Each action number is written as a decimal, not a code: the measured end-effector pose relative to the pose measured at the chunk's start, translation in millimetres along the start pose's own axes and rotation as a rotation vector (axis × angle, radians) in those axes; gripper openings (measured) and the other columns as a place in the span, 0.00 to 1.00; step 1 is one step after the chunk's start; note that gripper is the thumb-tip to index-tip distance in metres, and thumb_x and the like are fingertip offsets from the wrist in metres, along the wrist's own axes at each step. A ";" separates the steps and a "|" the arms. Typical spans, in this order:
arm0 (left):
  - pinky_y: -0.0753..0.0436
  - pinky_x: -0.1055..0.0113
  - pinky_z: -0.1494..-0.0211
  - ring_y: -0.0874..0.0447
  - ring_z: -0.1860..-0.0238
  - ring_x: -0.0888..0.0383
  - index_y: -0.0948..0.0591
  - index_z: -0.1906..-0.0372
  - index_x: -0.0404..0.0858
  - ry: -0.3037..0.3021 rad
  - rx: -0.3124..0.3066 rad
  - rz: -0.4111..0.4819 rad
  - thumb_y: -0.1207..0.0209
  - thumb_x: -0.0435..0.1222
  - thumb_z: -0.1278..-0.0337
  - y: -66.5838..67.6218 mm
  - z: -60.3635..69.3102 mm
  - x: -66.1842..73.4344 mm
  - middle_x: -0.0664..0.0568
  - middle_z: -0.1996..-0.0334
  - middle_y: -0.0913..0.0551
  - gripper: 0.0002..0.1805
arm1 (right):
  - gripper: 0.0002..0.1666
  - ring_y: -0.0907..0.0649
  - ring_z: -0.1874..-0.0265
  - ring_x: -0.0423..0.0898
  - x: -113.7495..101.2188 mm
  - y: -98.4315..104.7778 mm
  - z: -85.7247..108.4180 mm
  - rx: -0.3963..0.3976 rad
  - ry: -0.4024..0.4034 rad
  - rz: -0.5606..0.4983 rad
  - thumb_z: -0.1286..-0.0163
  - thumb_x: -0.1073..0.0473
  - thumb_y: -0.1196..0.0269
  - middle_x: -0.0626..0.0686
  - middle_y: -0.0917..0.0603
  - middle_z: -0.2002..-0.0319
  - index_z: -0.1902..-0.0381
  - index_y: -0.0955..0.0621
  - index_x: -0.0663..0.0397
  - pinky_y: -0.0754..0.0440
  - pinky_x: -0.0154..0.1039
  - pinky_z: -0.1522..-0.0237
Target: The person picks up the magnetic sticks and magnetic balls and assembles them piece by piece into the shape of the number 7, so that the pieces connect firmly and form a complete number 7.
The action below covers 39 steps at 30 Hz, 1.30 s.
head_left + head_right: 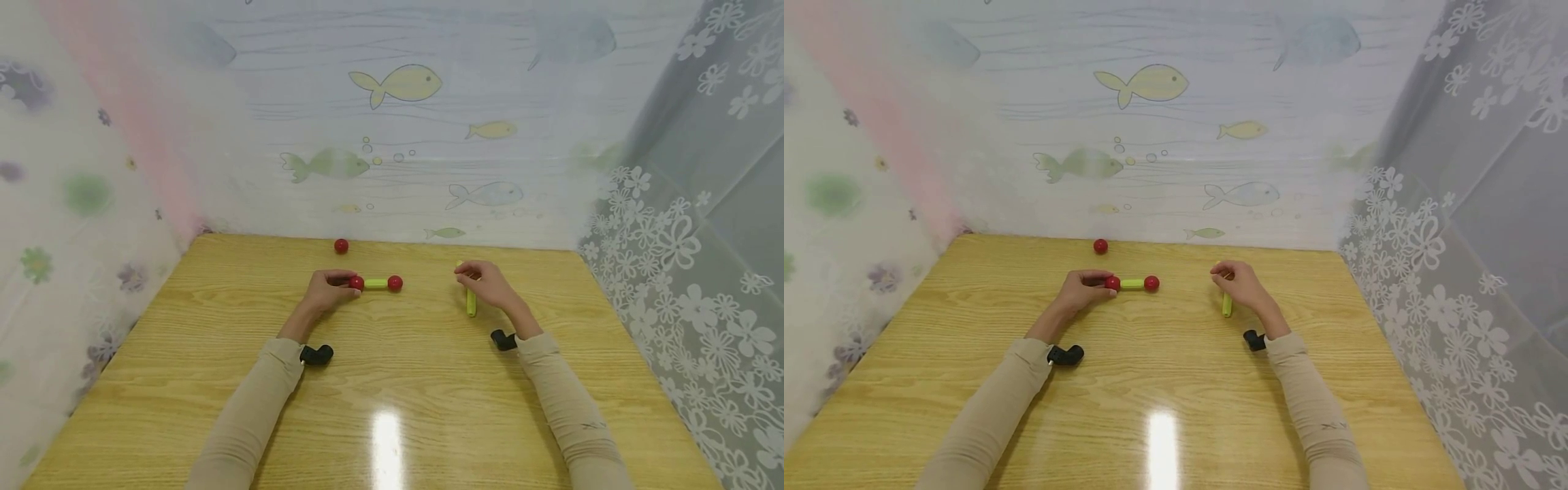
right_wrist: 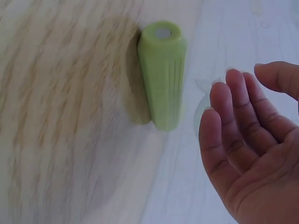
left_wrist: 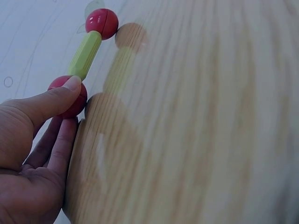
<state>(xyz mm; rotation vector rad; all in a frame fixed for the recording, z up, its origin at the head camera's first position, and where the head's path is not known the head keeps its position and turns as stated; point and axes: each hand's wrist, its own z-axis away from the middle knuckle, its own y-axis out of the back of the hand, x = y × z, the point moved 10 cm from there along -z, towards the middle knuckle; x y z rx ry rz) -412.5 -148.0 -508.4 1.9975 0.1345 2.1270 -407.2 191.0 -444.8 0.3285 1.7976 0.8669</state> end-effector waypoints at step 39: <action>0.16 0.67 0.45 0.17 0.42 0.47 0.16 0.42 0.34 -0.015 -0.006 0.018 0.26 0.28 0.48 -0.8 3.4 1.2 0.38 0.43 0.16 0.26 | 0.20 0.21 0.66 0.45 59.9 -1.6 15.8 -0.166 -0.365 0.066 0.32 0.50 0.31 0.55 0.15 0.60 0.55 0.15 0.62 0.22 0.36 0.65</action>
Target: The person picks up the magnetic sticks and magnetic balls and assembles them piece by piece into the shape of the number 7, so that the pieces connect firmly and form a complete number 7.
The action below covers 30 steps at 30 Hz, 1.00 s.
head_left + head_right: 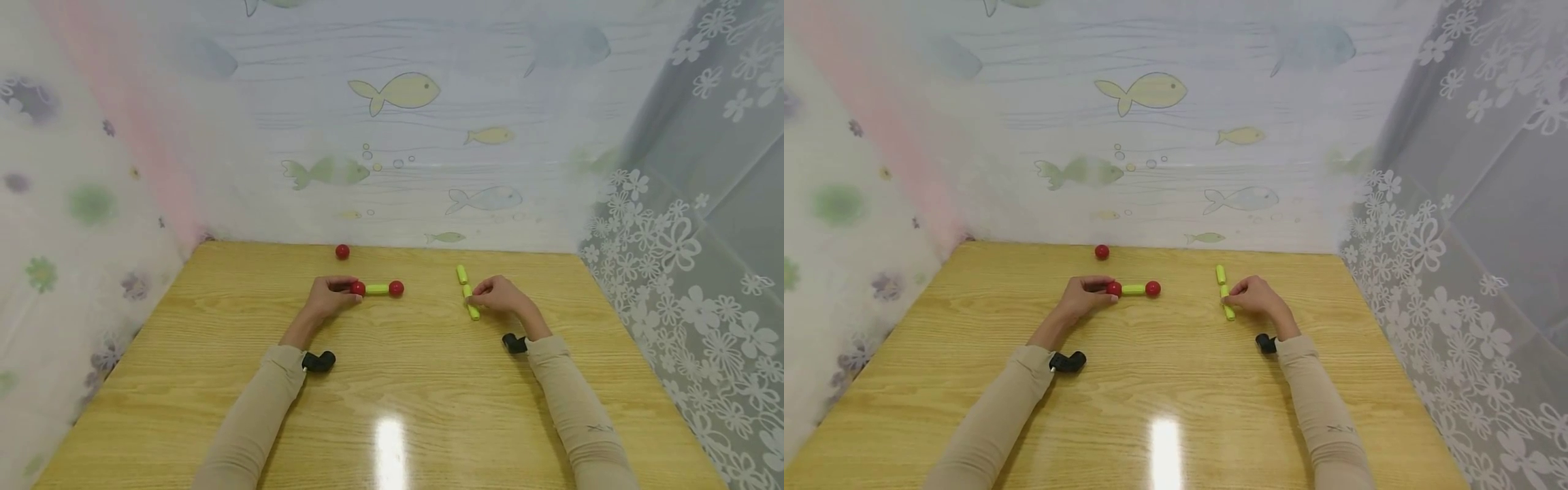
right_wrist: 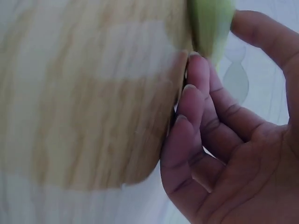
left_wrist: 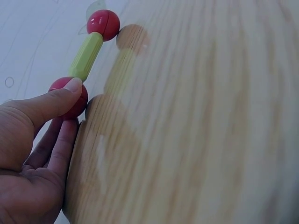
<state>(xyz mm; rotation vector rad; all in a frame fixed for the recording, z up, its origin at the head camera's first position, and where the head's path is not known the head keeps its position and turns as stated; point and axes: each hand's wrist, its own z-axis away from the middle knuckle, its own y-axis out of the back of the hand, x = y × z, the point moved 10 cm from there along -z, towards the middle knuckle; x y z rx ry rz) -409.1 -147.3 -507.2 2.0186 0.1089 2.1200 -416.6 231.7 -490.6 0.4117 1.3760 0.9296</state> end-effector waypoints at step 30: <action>0.16 0.69 0.47 0.17 0.43 0.47 0.16 0.42 0.33 -0.027 0.005 -0.020 0.26 0.28 0.48 0.3 -0.7 1.0 0.37 0.44 0.16 0.25 | 0.26 0.19 0.66 0.43 -3.7 -1.8 10.6 -0.099 0.092 -0.182 0.20 0.57 0.43 0.62 0.15 0.57 0.39 0.24 0.78 0.18 0.37 0.63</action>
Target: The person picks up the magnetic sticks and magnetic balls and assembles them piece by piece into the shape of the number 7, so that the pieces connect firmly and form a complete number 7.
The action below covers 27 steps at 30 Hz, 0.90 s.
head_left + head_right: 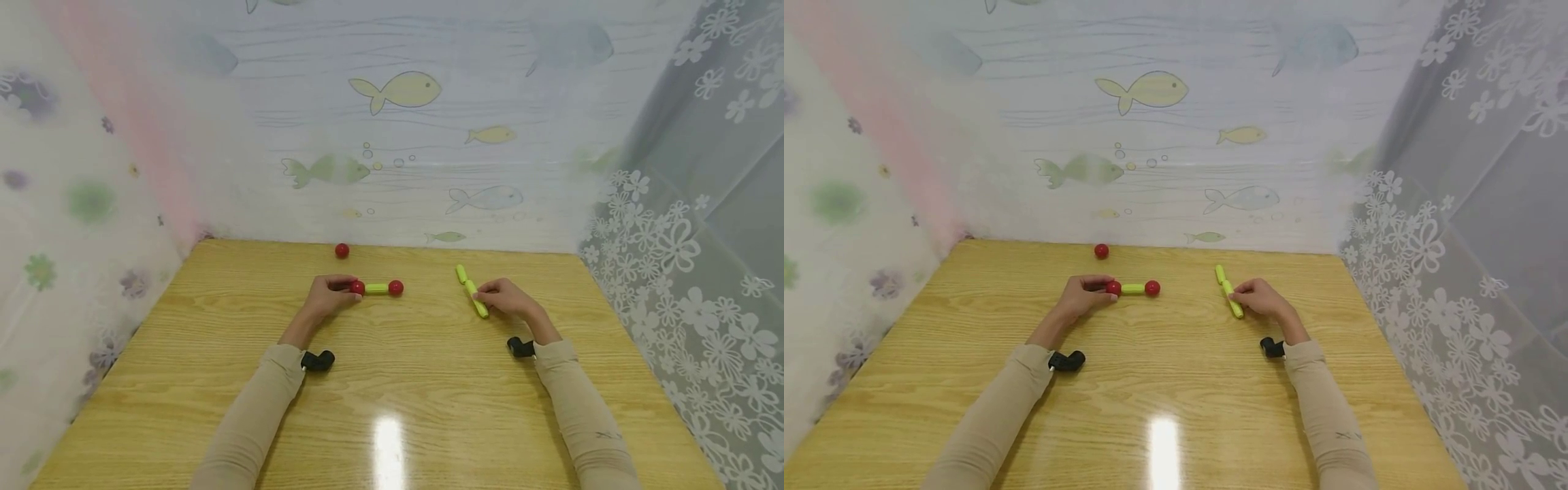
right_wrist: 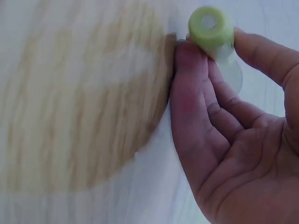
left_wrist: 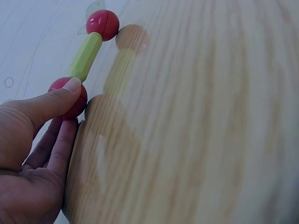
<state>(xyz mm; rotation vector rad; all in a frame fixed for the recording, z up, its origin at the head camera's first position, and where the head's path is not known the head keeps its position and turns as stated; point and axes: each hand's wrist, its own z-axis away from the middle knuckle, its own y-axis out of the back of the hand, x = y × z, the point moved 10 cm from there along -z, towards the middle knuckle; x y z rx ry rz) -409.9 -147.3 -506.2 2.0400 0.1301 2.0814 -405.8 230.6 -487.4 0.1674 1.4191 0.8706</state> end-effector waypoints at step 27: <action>0.15 0.67 0.48 0.15 0.46 0.49 0.15 0.43 0.34 -0.019 0.009 0.009 0.25 0.29 0.48 -2.1 6.7 -2.3 0.39 0.46 0.14 0.24 | 0.29 0.14 0.57 0.43 -17.5 -44.0 7.1 -0.224 -0.013 -0.296 0.23 0.63 0.41 0.59 0.16 0.49 0.32 0.32 0.76 0.14 0.35 0.59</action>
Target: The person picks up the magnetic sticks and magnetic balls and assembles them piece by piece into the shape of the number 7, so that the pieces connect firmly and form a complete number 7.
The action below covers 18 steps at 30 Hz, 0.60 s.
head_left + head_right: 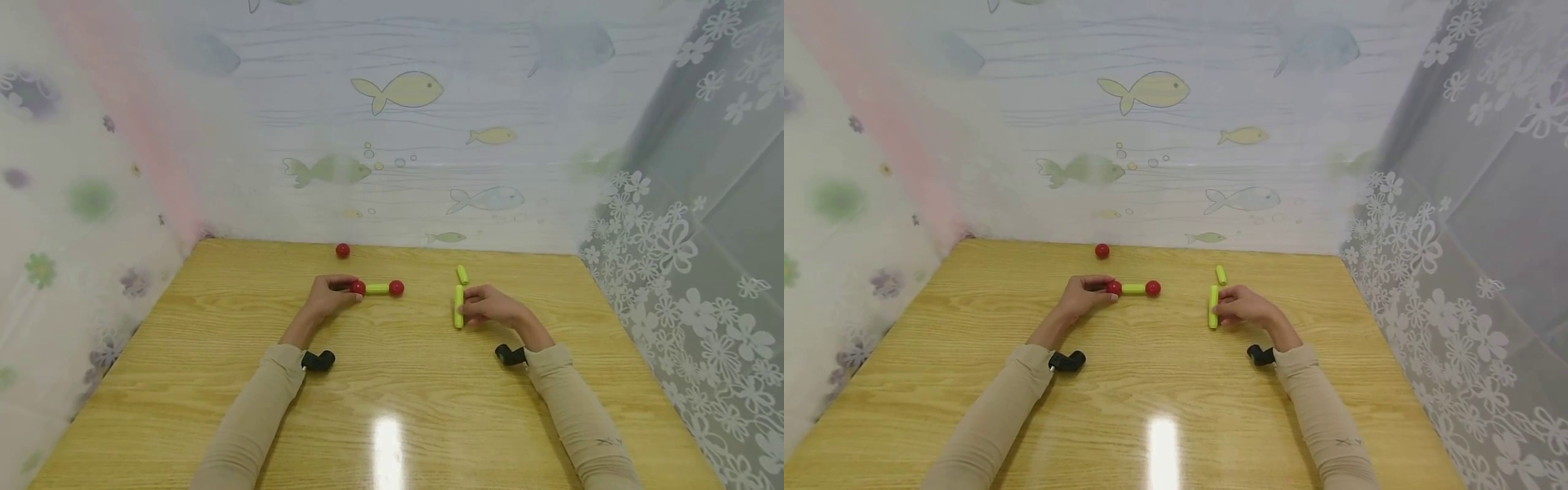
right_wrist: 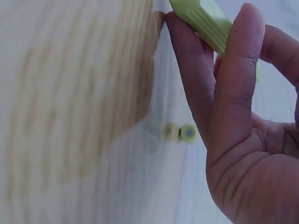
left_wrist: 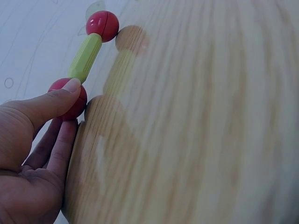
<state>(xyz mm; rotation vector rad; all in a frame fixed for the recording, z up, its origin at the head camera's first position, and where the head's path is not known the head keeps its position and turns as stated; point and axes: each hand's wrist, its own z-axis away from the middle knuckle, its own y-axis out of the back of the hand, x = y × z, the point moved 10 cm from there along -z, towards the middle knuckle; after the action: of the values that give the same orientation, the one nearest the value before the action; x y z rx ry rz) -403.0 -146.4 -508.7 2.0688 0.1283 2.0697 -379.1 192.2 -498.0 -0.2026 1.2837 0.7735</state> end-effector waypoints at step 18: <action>0.16 0.67 0.47 0.16 0.44 0.48 0.15 0.43 0.35 0.023 -0.001 0.000 0.25 0.29 0.49 -0.2 -0.5 -1.0 0.38 0.44 0.15 0.25 | 0.32 0.13 0.56 0.43 -7.1 -27.5 -7.3 -0.022 0.038 -0.051 0.22 0.62 0.41 0.62 0.17 0.45 0.28 0.37 0.74 0.13 0.35 0.59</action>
<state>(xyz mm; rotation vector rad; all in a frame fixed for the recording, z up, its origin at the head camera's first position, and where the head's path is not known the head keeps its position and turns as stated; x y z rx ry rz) -403.5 -146.3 -509.7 2.0454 0.1311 2.0931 -368.3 165.1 -501.3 -0.2683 1.3010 0.7434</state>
